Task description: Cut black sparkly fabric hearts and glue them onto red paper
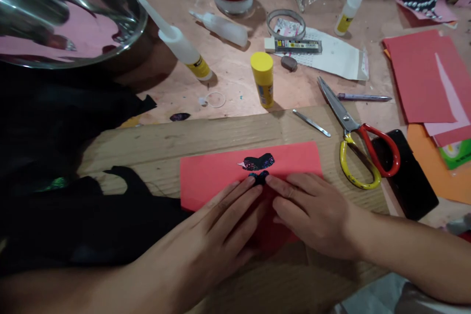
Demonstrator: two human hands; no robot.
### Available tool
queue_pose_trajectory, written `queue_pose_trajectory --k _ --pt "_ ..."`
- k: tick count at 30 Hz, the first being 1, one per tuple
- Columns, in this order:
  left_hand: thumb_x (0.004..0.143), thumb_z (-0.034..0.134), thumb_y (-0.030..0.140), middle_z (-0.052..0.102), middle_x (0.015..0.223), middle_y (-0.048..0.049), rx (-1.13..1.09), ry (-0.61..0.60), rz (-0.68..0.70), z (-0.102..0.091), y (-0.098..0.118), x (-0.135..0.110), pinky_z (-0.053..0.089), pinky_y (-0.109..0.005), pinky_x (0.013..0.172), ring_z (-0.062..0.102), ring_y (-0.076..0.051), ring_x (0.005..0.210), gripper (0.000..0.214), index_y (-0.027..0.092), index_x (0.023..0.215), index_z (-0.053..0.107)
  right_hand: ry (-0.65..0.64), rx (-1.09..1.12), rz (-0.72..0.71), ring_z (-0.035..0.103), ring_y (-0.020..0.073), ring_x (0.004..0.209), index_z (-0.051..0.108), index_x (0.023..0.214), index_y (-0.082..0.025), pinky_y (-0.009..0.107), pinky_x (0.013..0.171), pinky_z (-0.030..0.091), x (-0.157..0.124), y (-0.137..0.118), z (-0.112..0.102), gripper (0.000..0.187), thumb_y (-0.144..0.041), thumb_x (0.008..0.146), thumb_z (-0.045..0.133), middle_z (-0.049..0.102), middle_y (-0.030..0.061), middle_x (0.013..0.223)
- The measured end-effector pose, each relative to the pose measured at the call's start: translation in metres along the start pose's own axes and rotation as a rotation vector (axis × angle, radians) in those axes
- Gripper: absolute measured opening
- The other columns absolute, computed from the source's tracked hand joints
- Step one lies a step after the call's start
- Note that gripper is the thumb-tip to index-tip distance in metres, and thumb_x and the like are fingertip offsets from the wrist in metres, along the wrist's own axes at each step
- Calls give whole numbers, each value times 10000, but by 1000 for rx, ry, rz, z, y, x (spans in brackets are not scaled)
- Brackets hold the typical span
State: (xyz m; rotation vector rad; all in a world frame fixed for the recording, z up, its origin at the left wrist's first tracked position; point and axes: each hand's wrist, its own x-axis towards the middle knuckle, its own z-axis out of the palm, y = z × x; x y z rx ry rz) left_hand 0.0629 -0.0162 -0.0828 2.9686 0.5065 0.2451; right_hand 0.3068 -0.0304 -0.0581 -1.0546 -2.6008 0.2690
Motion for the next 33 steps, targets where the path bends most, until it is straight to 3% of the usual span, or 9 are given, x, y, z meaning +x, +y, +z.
queue_pose_trajectory --k 4,8,13,18,24,30,33 --pt "972 524 379 543 1471 -250 6 7 -23 0 1 -1 304 -496 1231 475 -365 1422 571 10 1406 491 2 -5 3 731 244 980 699 925 -140 408 828 625 -2 0 3 194 -161 1006 525 734 172 1258" --pt "942 563 408 554 1481 -213 27 27 -49 -1 0 0 241 -496 1248 479 -367 1414 566 53 1381 525 4 -13 4 726 238 984 701 933 -151 397 828 621 -2 0 3 177 -169 1000 539 733 163 1262" --pt "933 575 408 551 1487 -209 15 1 -40 -3 0 0 256 -511 1233 493 -377 1397 582 52 1391 527 29 -41 -12 751 236 904 698 890 -152 398 799 635 1 0 0 220 -186 1014 519 772 159 1174" --pt "924 568 338 560 1469 -215 -9 -8 -7 -1 0 -3 284 -531 1228 517 -368 1376 545 49 1386 541 10 -4 10 739 249 1013 701 960 -146 399 843 628 0 0 0 164 -165 994 541 735 191 1256" --pt "973 535 378 552 1472 -225 -16 -12 -27 0 0 -4 280 -539 1232 506 -377 1385 552 38 1408 515 -17 -16 18 727 254 1052 701 983 -143 396 858 627 2 -1 0 182 -178 1004 523 731 197 1261" --pt "994 496 361 560 1461 -224 -17 44 -35 2 -2 -1 193 -509 1268 470 -378 1415 504 31 1374 522 21 -48 32 741 250 988 701 956 -133 384 832 633 4 -2 3 261 -168 1026 452 754 191 1206" --pt "1003 480 369 601 1413 -216 -17 67 -41 3 -4 1 215 -495 1259 514 -363 1377 469 38 1325 560 5 -53 19 743 258 974 702 963 -117 393 830 634 5 -2 2 275 -167 1030 440 756 201 1194"
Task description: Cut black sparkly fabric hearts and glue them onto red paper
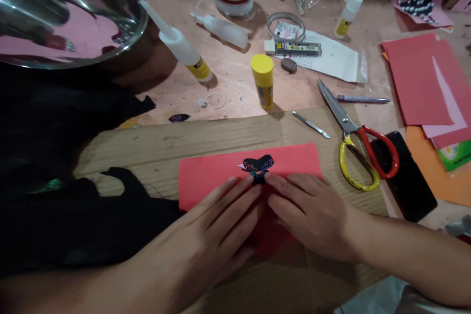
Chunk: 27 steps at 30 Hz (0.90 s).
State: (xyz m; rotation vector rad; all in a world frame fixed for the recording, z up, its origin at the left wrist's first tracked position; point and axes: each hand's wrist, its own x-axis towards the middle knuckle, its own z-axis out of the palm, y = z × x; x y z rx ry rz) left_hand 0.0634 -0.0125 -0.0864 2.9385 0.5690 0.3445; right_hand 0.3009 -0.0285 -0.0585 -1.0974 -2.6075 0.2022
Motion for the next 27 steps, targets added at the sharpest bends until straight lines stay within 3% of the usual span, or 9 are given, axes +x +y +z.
queue_pose_trajectory --k 10,27 --pt "1007 468 357 612 1402 -205 13 12 16 -2 -1 0 167 -483 1266 533 -348 1347 468 37 1339 546 11 -35 2 734 228 945 716 949 -145 360 831 619 1 0 -1 294 -190 1038 440 773 162 1170" --pt "1002 481 373 651 1360 -187 16 37 -7 -4 -2 5 283 -445 1211 579 -310 1297 444 51 1293 575 19 -38 12 746 232 964 701 977 -125 360 858 616 1 0 -2 305 -183 1047 410 765 169 1197"
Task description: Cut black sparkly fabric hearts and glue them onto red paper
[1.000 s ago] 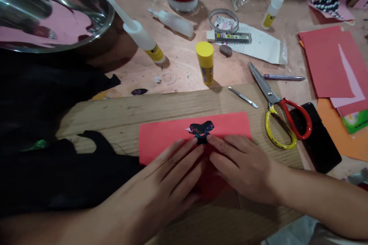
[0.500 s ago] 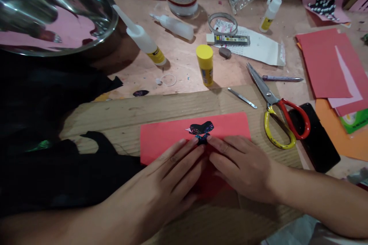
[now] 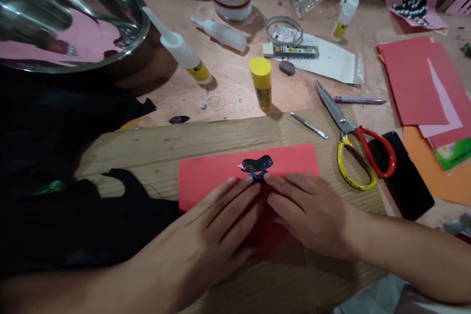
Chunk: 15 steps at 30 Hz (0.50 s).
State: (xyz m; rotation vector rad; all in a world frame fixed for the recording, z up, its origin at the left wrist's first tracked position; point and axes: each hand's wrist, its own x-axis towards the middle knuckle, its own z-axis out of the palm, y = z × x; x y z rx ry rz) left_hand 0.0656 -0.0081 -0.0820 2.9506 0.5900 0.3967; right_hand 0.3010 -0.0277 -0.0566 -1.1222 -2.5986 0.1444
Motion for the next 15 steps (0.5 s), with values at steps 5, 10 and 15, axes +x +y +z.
queue_pose_trajectory --k 5,10,15 --pt "998 489 384 641 1381 -186 -3 32 -44 -3 -1 0 295 -435 1201 576 -301 1304 450 64 1302 575 -10 0 -6 740 233 969 702 987 -128 365 859 615 -1 0 1 292 -181 1042 419 757 173 1214" --pt "982 514 406 649 1364 -194 9 55 -76 -5 1 -1 271 -445 1207 566 -317 1301 465 67 1292 584 -10 -1 -3 736 237 970 706 989 -126 369 856 617 -2 1 2 287 -175 1037 428 760 168 1209" --pt "962 540 408 681 1310 -191 42 61 -101 -6 2 -2 272 -454 1203 578 -321 1257 464 66 1269 606 -16 -10 -3 730 225 1002 707 1009 -137 364 882 614 -4 1 3 256 -172 1030 455 758 157 1220"
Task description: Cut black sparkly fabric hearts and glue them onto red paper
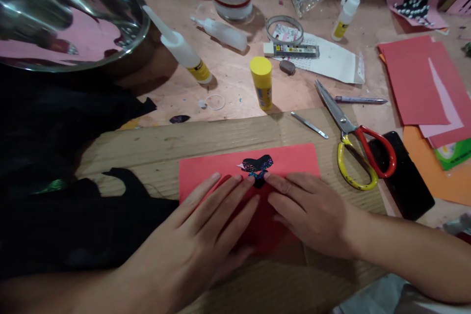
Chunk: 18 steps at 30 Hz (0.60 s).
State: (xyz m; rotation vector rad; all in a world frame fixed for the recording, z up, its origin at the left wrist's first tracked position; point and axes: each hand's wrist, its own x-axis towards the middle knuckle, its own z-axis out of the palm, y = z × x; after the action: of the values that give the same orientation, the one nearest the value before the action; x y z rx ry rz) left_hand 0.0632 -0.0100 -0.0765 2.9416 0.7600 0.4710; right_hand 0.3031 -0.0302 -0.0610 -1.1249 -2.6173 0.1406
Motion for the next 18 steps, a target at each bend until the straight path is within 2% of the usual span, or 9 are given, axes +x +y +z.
queue_pose_trajectory --k 6,11,18 --pt "1002 471 363 694 1285 -190 -20 24 10 2 -1 1 268 -460 1201 572 -315 1239 423 51 1234 635 -2 -1 -2 734 231 1004 706 992 -127 367 886 614 -1 0 0 241 -178 1031 474 751 169 1232" --pt "1049 380 353 704 1269 -193 -22 29 17 2 -4 3 292 -462 1178 578 -313 1213 477 3 1250 635 -10 -13 -6 733 217 997 716 978 -135 360 892 607 0 0 0 245 -179 1035 482 756 152 1229" --pt "1044 432 416 700 1286 -177 -49 8 37 -1 -8 3 325 -479 1154 581 -338 1198 525 -12 1257 650 31 -11 -7 716 232 978 713 978 -125 384 873 595 -1 1 2 229 -162 1028 493 764 145 1208"
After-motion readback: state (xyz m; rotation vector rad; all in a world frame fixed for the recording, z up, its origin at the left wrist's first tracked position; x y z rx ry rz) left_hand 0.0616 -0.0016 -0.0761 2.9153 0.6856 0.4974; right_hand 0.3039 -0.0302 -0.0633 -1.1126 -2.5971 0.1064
